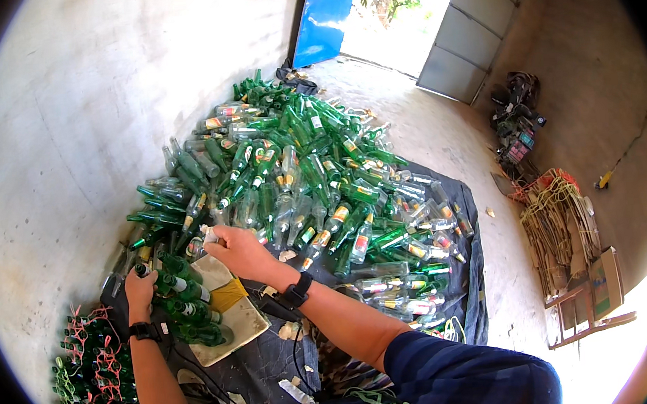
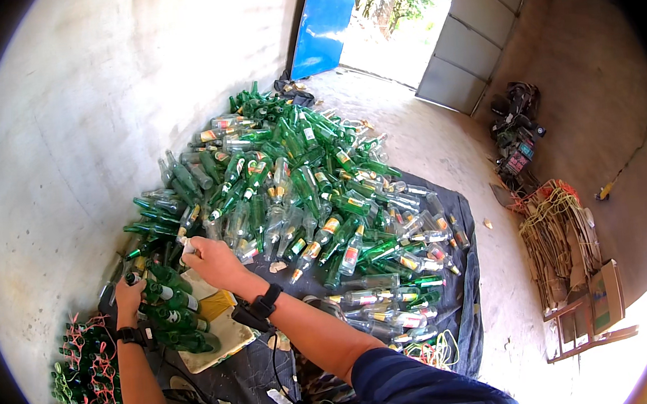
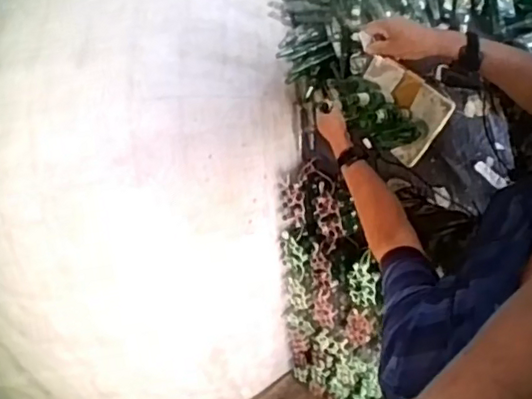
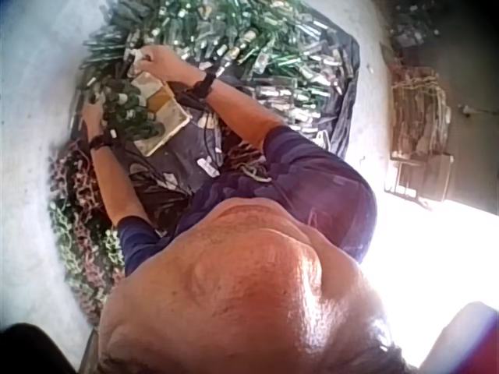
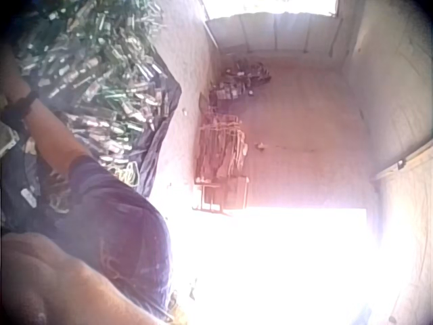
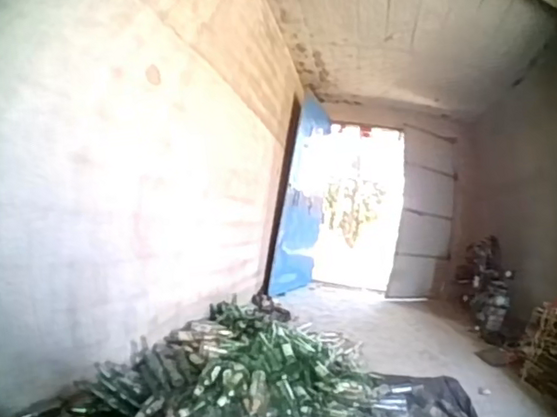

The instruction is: The person unties a bundle of green glass bottles secured with yellow string and places them on a cardboard sheet. They then pick up individual bottles from a large pile and arrange them in rows on the sheet.

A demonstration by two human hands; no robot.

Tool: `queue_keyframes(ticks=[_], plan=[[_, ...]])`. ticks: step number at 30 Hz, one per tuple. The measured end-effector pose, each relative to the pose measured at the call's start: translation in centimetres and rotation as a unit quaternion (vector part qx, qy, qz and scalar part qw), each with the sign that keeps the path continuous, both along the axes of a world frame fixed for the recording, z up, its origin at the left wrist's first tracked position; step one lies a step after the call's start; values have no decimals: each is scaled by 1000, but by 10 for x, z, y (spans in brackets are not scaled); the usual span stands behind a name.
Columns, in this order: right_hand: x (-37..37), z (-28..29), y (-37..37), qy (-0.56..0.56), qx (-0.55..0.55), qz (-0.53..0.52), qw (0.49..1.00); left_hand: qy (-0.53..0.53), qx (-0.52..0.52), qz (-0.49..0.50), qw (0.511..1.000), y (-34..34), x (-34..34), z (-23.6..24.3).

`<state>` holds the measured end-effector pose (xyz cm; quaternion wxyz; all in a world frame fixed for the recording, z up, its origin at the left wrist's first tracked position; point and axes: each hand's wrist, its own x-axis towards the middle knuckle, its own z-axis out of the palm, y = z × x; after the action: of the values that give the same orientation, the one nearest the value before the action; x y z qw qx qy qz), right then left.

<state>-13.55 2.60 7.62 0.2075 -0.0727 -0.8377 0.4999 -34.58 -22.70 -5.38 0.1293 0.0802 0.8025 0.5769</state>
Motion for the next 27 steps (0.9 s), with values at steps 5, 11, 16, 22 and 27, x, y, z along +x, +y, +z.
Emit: queue_keyframes(ticks=[5, 11, 16, 22, 27], plan=[[-2, -1, 1, -1, 15, -5, 1000, -3, -34, -12, 999, -5, -5, -2], [-1, 3, 0, 0, 19, -2, 1000, -13, -48, -36, 998, -12, -11, -7], [0, 1, 2, -1, 14, -3, 1000, -35, -38, -49, 997, -12, -10, -4], [1, -2, 3, -5, 12, 3, 1000, -68, -38, -68, 995, -6, -4, 11], [-1, -2, 1, -6, 15, 6, 1000, -28, -81, -81, 993, -9, -4, 15]])
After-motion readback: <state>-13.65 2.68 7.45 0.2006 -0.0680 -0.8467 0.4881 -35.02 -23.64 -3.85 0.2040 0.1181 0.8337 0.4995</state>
